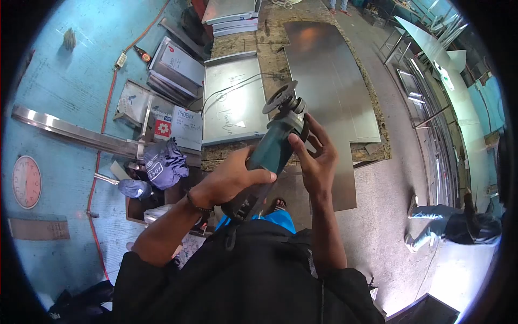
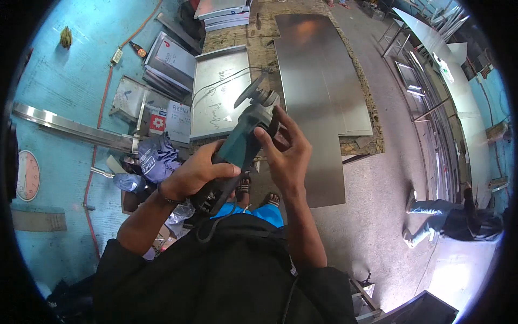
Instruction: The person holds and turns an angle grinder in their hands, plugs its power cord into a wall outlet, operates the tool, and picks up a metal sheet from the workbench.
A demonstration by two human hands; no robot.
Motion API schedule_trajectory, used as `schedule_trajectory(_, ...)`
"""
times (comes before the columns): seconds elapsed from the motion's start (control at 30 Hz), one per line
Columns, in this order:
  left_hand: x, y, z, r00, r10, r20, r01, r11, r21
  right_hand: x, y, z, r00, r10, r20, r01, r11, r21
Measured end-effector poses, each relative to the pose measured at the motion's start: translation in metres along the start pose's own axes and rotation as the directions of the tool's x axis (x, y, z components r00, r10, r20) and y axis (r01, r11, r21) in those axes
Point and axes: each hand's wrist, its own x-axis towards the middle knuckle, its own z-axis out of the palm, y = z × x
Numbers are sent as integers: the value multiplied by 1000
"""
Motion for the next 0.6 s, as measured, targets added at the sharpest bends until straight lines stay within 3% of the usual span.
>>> schedule_trajectory(0.13,0,-5,0,993,117,-25,-111,979,174,0,-4,-6,1000,-11,24,10,1000,25)
schedule_trajectory(0.23,-2,2,3,995,103,-16,-102,991,87,2,-6,-2,1000,23,12,-24,996,85)
schedule_trajectory(0.37,0,-1,1,994,105,-16,-103,988,111,-2,-8,9,998,43,-47,-30,967,255)
schedule_trajectory(0.6,1,-5,-1,995,90,-34,-90,996,27,-1,-1,17,989,118,-92,-85,949,303)
